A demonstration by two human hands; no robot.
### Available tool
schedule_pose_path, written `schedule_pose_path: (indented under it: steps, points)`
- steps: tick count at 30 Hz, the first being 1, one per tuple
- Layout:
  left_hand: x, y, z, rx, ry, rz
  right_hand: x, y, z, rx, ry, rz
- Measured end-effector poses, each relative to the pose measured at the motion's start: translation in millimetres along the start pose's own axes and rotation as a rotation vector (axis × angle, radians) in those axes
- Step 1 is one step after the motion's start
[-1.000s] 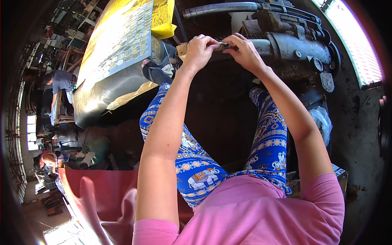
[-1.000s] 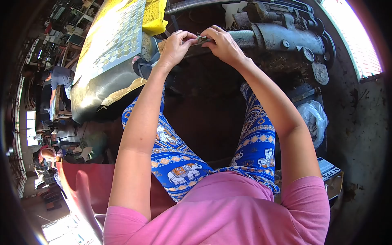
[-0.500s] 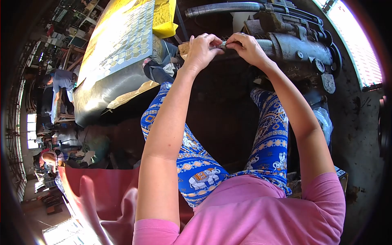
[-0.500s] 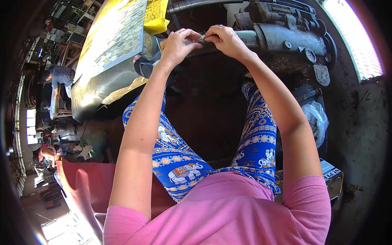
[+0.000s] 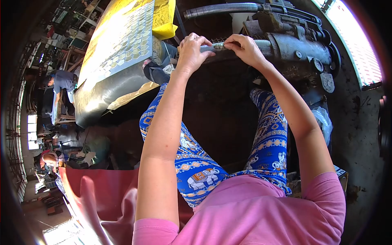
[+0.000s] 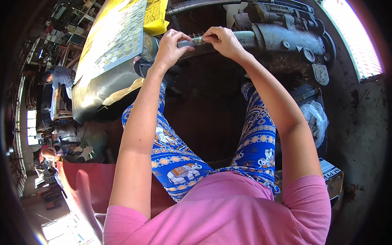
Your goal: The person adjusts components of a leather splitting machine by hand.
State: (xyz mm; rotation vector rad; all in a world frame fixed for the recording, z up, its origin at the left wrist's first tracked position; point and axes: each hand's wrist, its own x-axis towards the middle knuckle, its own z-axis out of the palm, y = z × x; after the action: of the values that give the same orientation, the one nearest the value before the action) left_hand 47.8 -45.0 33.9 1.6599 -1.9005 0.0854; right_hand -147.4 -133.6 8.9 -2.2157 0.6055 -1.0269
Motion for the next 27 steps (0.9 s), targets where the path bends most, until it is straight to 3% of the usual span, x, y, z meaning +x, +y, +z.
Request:
schedule_pose_path:
  steps: [6, 9, 13, 16, 19, 22, 27]
  points:
    - [0, -7, 5, 0.047, -0.021, 0.031, 0, 1, 1, 0.023, 0.017, 0.021]
    - [3, -15, -5, -0.051, -0.099, -0.092, -1, -1, 1, 0.011, 0.012, 0.033]
    - [4, -10, -21, -0.518, -0.250, -0.295, -1, -1, 1, 0.013, 0.004, 0.043]
    - [4, 10, -35, -0.420, -0.288, -0.305, -1, 0, 1, 0.026, -0.007, 0.050]
    - [4, 0, -23, -0.164, -0.197, -0.170, -1, 0, 0, 0.005, -0.015, 0.039]
    - [1, -1, -8, 0.187, 0.021, 0.038, 0, -4, -3, -0.022, -0.023, 0.066]
    - [5, 20, 2, -0.041, -0.013, 0.121, 0, -2, -3, -0.028, -0.021, 0.008]
